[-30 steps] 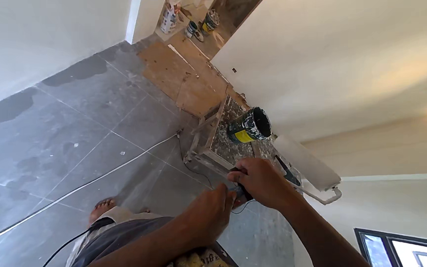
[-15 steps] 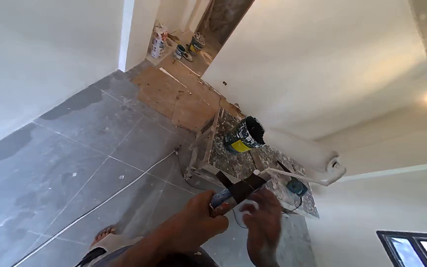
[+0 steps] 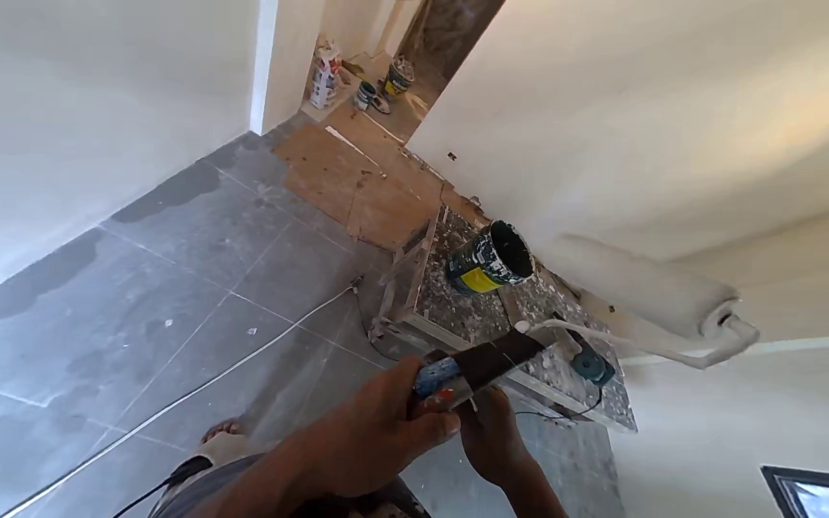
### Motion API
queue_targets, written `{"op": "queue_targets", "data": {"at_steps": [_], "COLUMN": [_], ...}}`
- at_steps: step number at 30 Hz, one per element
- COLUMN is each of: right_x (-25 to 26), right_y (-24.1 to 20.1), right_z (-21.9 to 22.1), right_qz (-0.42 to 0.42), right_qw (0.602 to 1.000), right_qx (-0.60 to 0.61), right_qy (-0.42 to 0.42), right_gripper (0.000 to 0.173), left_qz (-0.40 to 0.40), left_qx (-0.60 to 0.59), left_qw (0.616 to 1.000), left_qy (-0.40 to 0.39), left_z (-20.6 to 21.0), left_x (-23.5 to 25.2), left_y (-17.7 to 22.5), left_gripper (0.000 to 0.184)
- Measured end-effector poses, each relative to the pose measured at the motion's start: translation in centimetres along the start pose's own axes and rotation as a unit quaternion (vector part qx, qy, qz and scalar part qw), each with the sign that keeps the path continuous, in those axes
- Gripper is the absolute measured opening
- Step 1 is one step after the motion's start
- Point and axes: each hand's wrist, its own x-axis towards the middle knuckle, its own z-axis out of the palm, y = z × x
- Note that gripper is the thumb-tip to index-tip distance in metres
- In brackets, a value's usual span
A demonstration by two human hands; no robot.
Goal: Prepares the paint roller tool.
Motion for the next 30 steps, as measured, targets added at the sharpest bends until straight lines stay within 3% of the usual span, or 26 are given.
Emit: {"op": "queue_targets", "data": {"at_steps": [4, 8, 12, 15, 22, 30], "right_x": [-0.6, -1.7, -2.3, -1.7, 1.6, 4.3], "right_y": [-2.0, -2.7, -3.6, -4.0, -5.3, -6.6], "right_z": [-2.2, -3.7, -3.6, -3.3, -5.3, -4.3], "right_qz": [-0.008, 0.031, 0.034, -0.012, -0.095, -0.053], "right_qw": [0.995, 0.986, 0.992, 0.995, 0.974, 0.938], "right_qx": [-0.033, 0.007, 0.017, -0.001, -0.12, -0.275], "right_qy": [-0.097, -0.161, -0.123, -0.103, -0.169, -0.203], "right_gripper": [0.042, 0.04, 0.016, 0.011, 0.024, 0.042], "left_qz": [-0.049, -0.059, -0.057, -0.044, -0.136, -0.147], "left_qx": [0.088, 0.107, 0.151, 0.213, 0.348, 0.358], "left_qw": [0.994, 0.992, 0.986, 0.975, 0.928, 0.922], "left_qy": [0.046, 0.034, 0.046, 0.053, 0.019, 0.008], "left_z": [0.2, 0.8, 0.9, 1.2, 3.1, 3.2], "left_x": [0.0, 0.2, 0.4, 0.3, 0.1, -0.6], "left_y": [-0.4, -1.7, -1.8, -1.7, 0.1, 0.2], "left_gripper": [0.047, 0.051, 0.055, 0.053, 0.065, 0.062]}}
